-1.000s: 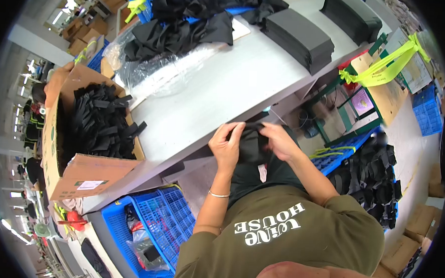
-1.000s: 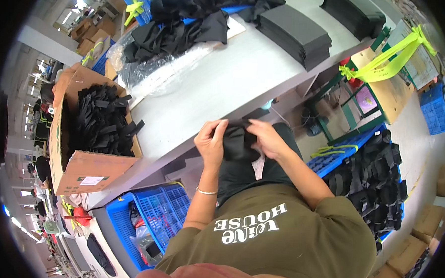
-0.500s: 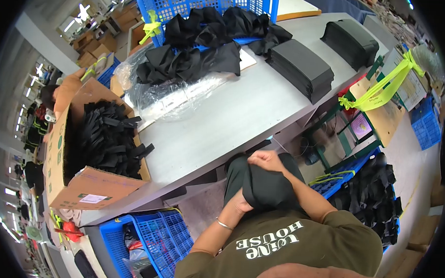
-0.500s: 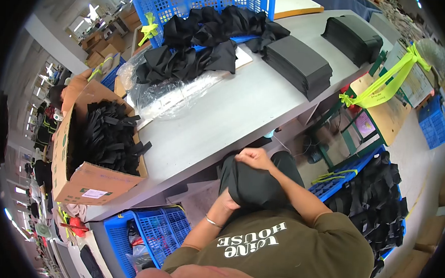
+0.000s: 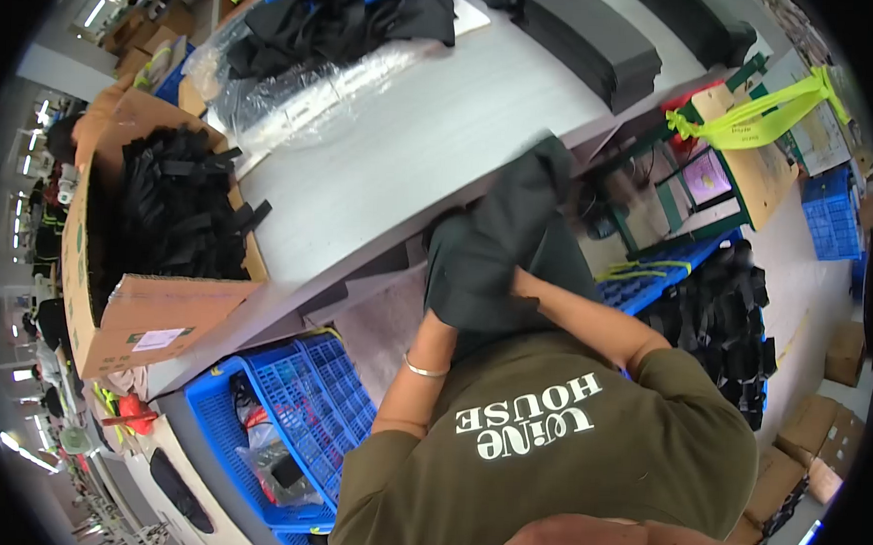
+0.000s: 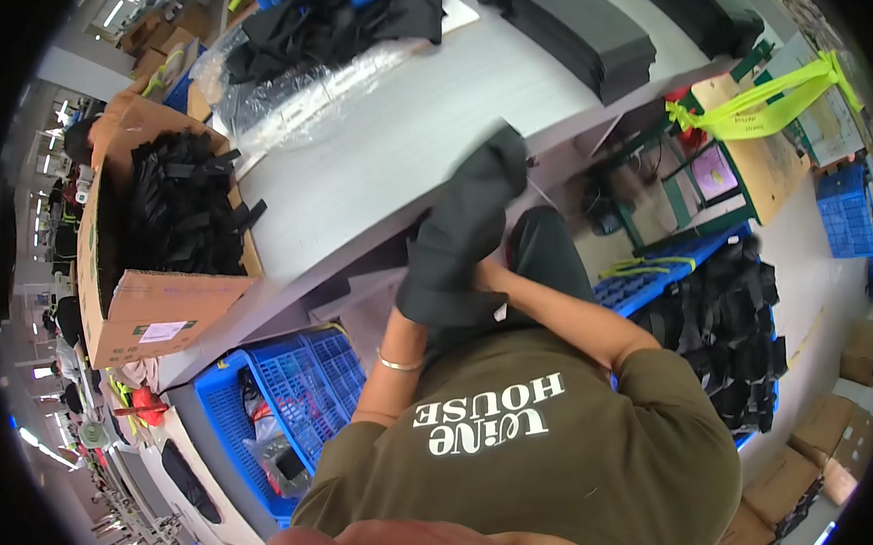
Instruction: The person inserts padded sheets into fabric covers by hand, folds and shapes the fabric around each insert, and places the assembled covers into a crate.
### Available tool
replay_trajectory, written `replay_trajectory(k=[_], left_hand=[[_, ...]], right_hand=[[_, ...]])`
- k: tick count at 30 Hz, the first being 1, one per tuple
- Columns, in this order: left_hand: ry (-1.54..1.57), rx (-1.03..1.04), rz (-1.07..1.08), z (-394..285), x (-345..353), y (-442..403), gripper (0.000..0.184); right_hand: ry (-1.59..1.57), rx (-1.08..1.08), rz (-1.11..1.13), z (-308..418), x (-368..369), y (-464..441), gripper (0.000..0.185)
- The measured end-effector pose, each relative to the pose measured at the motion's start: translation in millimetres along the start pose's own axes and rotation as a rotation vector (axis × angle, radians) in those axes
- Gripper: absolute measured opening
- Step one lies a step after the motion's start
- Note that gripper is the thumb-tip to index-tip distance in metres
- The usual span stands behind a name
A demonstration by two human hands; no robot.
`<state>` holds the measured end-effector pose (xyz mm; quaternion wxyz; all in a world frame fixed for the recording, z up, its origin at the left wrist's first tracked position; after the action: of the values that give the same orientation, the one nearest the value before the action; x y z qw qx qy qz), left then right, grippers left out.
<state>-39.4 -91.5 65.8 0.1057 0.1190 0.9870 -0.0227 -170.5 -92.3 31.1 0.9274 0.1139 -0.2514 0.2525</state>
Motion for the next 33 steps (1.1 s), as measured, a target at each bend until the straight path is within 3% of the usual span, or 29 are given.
replay_trajectory(k=[2,5,8,11,12,15,16,19,21,22,24,25,27,28,31,33], left_hand=[[0.225,-0.076,-0.071,1.7,-5.6,-0.1,0.038],[0.372,-0.114,-0.140,0.7,-12.9,-0.9,0.039],[0.407,-0.120,-0.171,-6.9,-14.5,1.0,0.041],[0.391,-0.103,-0.195,-18.2,-14.5,-5.0,0.042],[0.383,-0.090,-0.208,-22.3,-14.5,-9.9,0.043],[0.388,-0.057,-0.274,-31.7,-12.9,-25.4,0.045],[0.421,-0.047,-0.309,-33.5,-13.4,-28.2,0.045],[0.724,-0.072,-0.413,-30.4,-22.0,-26.3,0.048],[0.460,-0.189,-0.416,-34.1,-34.7,-24.3,0.048],[0.057,-0.289,-0.366,-49.8,-45.6,-27.0,0.048],[-0.336,-0.215,-0.371,-61.5,-43.2,-23.9,0.043],[-0.321,-0.048,-0.435,-63.9,-28.5,-14.7,0.040],[-0.483,0.121,-0.483,-61.9,-12.3,-9.8,0.038],[-0.666,0.122,-0.471,-58.7,-7.0,-11.4,0.040],[-0.944,-0.077,-0.360,-49.3,-0.2,-3.4,0.040],[-0.893,-0.032,-0.443,-48.7,-5.8,3.8,0.041]], right_hand=[[-0.022,0.072,0.014,1.3,4.8,2.1,0.027],[0.087,0.274,0.207,-11.0,11.1,12.3,0.027],[0.058,0.393,0.127,-15.3,24.0,21.4,0.013],[0.243,0.253,0.257,-11.3,20.3,25.4,0.010],[0.286,0.492,0.147,-7.1,23.5,24.8,0.008],[0.417,0.507,0.394,-2.0,27.0,28.1,0.009],[0.449,0.575,0.268,0.3,25.8,28.3,0.012],[0.831,-0.099,0.109,31.5,18.4,26.3,0.012],[1.090,-0.435,-0.143,44.9,-0.4,26.8,0.009],[1.127,-0.569,-0.230,65.1,3.1,27.2,0.007],[1.288,-0.873,-0.282,90.6,16.1,19.5,0.016],[1.398,-1.012,-0.280,100.7,24.3,14.4,0.021],[1.458,-1.102,-0.274,106.8,25.5,-1.6,0.033],[1.314,-1.051,-0.236,110.9,22.7,-6.6,0.034],[0.786,-0.888,-0.488,126.8,10.4,-3.3,0.031],[1.114,-1.052,-0.452,141.4,8.0,-0.4,0.033]])
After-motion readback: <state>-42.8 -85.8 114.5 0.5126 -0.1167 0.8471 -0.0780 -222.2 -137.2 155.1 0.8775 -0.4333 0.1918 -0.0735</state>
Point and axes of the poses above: each hand's wrist, its own y-axis away from the middle knuckle, its own x-axis out of the palm, z = x × y, the point moved 3 cm from there along -y, towards the middle knuckle, and after that the axes turned 12 degrees about -x, right-handed, at the moved point
